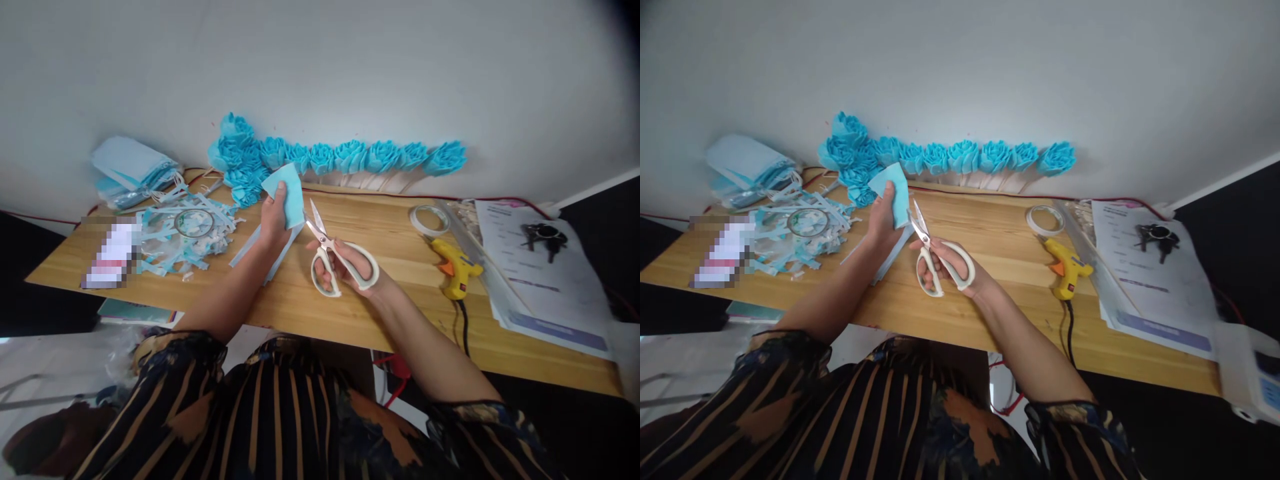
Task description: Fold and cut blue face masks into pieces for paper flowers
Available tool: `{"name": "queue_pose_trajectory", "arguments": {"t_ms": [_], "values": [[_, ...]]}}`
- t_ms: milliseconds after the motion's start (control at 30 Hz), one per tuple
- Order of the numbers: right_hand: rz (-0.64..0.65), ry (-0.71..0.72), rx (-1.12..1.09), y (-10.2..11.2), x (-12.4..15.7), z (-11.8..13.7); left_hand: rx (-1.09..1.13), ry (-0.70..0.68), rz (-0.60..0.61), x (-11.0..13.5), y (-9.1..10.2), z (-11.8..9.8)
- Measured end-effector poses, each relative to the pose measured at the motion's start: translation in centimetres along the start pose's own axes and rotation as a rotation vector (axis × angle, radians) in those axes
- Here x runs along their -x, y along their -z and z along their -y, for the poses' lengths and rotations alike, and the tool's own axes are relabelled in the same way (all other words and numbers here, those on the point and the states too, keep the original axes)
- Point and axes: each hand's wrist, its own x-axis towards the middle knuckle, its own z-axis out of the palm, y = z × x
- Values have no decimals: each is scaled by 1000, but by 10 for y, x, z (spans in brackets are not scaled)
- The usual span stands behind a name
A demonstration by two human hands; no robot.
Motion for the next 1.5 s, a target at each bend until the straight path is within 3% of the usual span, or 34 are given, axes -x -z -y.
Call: {"name": "queue_pose_trajectory", "arguments": {"t_ms": [133, 500, 867, 1033, 1167, 1400, 1500], "values": [[-6, 0, 13, 0, 0, 1, -56, -89, 41, 0, 0, 4], [-28, 80, -50, 0, -5, -2, -98, -133, 124, 17, -2, 12], [2, 68, -77, 2, -7, -3, -191, -120, 49, 28, -5, 15], [-89, 68, -132, 2, -14, -8, -247, -175, 55, 28, -4, 17], [-87, 36, -109, 2, -15, -9, -215, -218, 47, 26, -4, 17], [-97, 67, -95, -1, -11, -6, -164, -157, 118, 27, -3, 15], [-91, 61, -90, 0, -11, -7, -111, 24, 114, 28, -3, 14]]}}
